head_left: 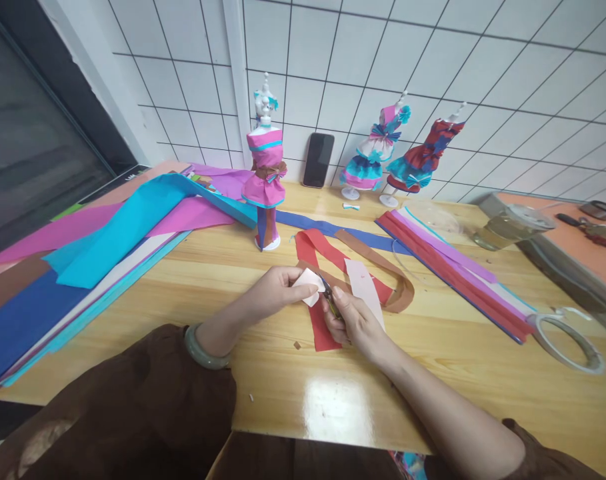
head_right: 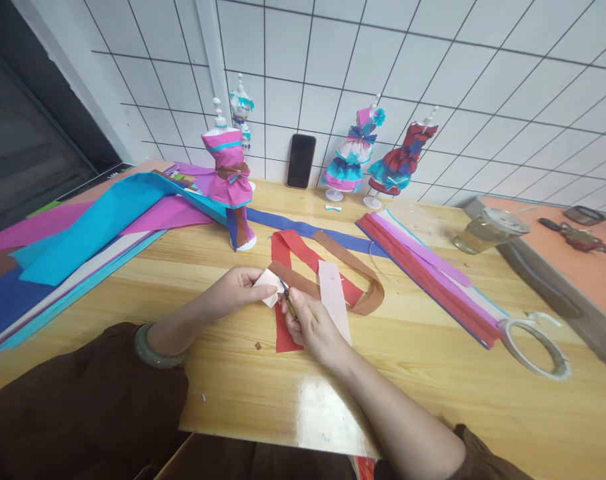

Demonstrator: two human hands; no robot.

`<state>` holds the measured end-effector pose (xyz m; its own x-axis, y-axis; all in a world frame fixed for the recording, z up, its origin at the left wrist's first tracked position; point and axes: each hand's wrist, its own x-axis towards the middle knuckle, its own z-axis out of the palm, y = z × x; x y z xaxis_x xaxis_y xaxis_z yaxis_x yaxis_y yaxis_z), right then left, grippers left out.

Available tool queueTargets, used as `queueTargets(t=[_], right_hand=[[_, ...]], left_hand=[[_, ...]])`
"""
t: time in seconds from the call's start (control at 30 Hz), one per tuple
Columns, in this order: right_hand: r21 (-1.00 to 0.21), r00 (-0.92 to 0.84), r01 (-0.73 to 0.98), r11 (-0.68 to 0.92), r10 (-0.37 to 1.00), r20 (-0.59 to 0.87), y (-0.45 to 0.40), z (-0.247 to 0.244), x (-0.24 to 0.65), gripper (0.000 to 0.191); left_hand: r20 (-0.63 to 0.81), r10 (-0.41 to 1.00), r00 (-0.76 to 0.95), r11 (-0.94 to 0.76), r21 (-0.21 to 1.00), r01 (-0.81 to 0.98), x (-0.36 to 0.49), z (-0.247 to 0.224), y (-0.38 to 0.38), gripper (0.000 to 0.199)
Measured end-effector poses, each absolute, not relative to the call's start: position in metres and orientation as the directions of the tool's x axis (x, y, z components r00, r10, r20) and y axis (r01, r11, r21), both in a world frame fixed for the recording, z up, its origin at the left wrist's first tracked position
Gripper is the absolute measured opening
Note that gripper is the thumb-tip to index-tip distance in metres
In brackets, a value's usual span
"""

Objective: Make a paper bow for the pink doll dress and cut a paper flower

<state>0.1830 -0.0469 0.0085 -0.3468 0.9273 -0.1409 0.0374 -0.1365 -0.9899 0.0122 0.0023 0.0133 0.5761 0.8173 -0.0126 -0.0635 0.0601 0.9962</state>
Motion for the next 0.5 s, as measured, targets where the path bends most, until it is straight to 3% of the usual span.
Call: queueTargets(t=[0.5], right_hand=[[-0.985, -0.362, -0.025, -0.168, 0.921, -0.148, -0.0454, 0.0069, 0.1817, 0.037]], left_hand=[[-0.015, 0.824, 0.567, 0.059, 0.996, -0.06, 0.0155, 0.0107, -0.0001, 0.017]])
